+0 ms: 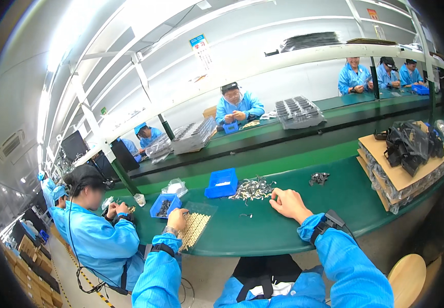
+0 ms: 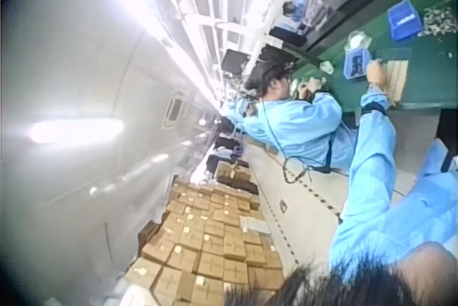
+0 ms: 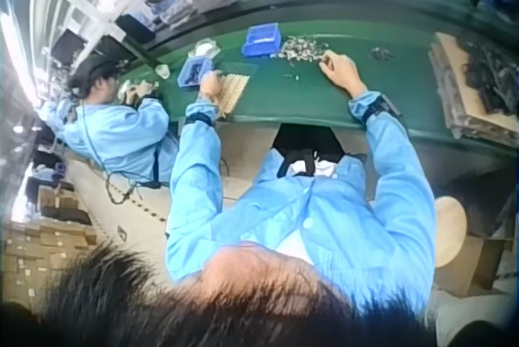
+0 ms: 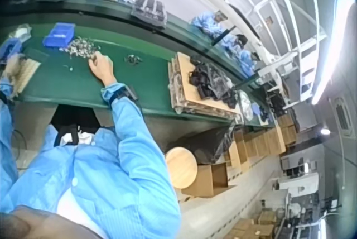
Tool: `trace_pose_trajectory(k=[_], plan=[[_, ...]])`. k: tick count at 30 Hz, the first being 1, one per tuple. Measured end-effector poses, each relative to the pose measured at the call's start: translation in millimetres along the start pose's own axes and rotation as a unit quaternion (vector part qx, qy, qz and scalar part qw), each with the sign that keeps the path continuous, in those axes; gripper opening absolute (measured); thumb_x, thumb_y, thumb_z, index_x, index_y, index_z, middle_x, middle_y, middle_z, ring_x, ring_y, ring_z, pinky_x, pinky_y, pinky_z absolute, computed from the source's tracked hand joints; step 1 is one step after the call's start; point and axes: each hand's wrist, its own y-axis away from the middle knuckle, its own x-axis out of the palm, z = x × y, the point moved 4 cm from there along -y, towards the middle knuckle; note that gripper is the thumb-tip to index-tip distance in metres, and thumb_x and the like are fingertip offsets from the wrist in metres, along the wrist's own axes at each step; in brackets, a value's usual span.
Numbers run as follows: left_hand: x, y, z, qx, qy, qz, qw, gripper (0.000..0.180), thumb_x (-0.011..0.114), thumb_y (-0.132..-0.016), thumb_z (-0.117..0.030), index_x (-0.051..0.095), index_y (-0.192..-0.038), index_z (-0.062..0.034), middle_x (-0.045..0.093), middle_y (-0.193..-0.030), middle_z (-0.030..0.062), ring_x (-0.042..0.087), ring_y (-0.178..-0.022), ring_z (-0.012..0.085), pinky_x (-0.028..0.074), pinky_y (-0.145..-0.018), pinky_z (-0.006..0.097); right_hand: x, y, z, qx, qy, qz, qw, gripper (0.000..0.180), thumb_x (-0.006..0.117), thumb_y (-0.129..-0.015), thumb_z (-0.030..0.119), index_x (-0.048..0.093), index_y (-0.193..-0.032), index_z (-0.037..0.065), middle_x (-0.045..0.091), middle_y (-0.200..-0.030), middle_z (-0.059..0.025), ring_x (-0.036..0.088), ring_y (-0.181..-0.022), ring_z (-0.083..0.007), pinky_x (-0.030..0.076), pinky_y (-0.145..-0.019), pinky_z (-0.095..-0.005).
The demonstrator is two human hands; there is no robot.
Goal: Assembling small plastic and metal components on a factory production line.
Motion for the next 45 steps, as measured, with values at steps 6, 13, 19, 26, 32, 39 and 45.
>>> trace_pose_trajectory(k=[6, 13, 19, 26, 32, 39, 45], plan=[[-3.3, -2.8, -16.2, 0.001, 0.016, 0.007, 1.000, 0.037, 0.066, -0.076, -0.007, 0.076, -0.111, -0.0119, 0.072, -0.102, 0.0197, 0.068, -0.101, 0.0395, 0.054, -0.092, 0.047, -4.2, 6.0, -8.5, 0.007, -0.004, -0.021, 1.000, 0.023, 0.070, -0.088, 0.034, 0.066, -0.094, 0.012, 0.072, -0.075, -0.0107, 0.070, -0.070, -0.0339, 0.054, -0.065, -0.0473], [10.8, -1.7, 26.0, 0.047, 0.035, 0.006, 0.998, 0.027, 0.072, -0.069, -0.011, 0.071, -0.097, -0.0098, 0.069, -0.094, 0.0203, 0.066, -0.092, 0.0420, 0.053, -0.084, 0.050, 10.3, 3.7, -3.8, -0.032, 0.009, -0.042, 0.999, 0.021, 0.067, -0.092, 0.036, 0.066, -0.098, 0.016, 0.073, -0.077, -0.0093, 0.072, -0.073, -0.0324, 0.056, -0.066, -0.0464], [27.7, -21.5, 22.3, 0.010, -0.016, 0.049, 0.999, 0.032, 0.068, -0.070, -0.005, 0.068, -0.102, -0.0099, 0.066, -0.101, 0.0243, 0.065, -0.096, 0.0445, 0.054, -0.085, 0.050, 6.6, 10.8, -7.8, -0.015, 0.015, -0.043, 0.999, 0.021, 0.066, -0.093, 0.035, 0.066, -0.095, 0.014, 0.070, -0.073, -0.0090, 0.069, -0.070, -0.0330, 0.054, -0.065, -0.0466], [35.7, -26.8, 32.3, 0.022, 0.001, 0.001, 1.000, 0.024, 0.065, -0.073, -0.004, 0.064, -0.096, -0.0093, 0.064, -0.098, 0.0236, 0.064, -0.090, 0.0454, 0.052, -0.079, 0.052, 4.1, 11.0, -3.6, -0.013, 0.024, -0.038, 0.999, 0.021, 0.067, -0.093, 0.033, 0.067, -0.095, 0.012, 0.072, -0.075, -0.0104, 0.070, -0.071, -0.0336, 0.054, -0.066, -0.0458], [24.0, -15.6, -17.4, -0.006, 0.001, -0.037, 0.999, 0.013, 0.060, -0.085, -0.008, 0.065, -0.097, -0.0094, 0.066, -0.097, 0.0219, 0.064, -0.093, 0.0442, 0.051, -0.079, 0.055, -6.3, 27.7, -8.2, 0.005, 0.085, -0.028, 0.996, 0.030, 0.064, -0.092, 0.040, 0.070, -0.097, 0.011, 0.073, -0.085, -0.0157, 0.070, -0.077, -0.0380, 0.056, -0.070, -0.0496], [5.5, 15.7, 11.3, -0.005, 0.125, -0.053, 0.991, 0.033, 0.062, -0.086, -0.006, 0.055, -0.118, -0.0088, 0.067, -0.102, 0.0267, 0.064, -0.100, 0.0485, 0.051, -0.089, 0.054, -4.7, 38.0, 31.0, -0.024, 0.039, 0.011, 0.999, 0.018, 0.068, -0.091, 0.029, 0.065, -0.089, 0.011, 0.068, -0.070, -0.0075, 0.068, -0.068, -0.0314, 0.053, -0.064, -0.0441], [-62.3, 72.5, -19.7, 0.098, 0.192, -0.093, 0.972, 0.029, 0.070, -0.085, -0.012, 0.064, -0.113, -0.0061, 0.068, -0.108, 0.0194, 0.064, -0.107, 0.0399, 0.051, -0.095, 0.044, 23.4, 19.0, 96.0, -0.083, -0.017, 0.022, 0.996, 0.016, 0.070, -0.090, 0.024, 0.065, -0.091, 0.009, 0.066, -0.074, -0.0096, 0.067, -0.071, -0.0307, 0.052, -0.064, -0.0436]])
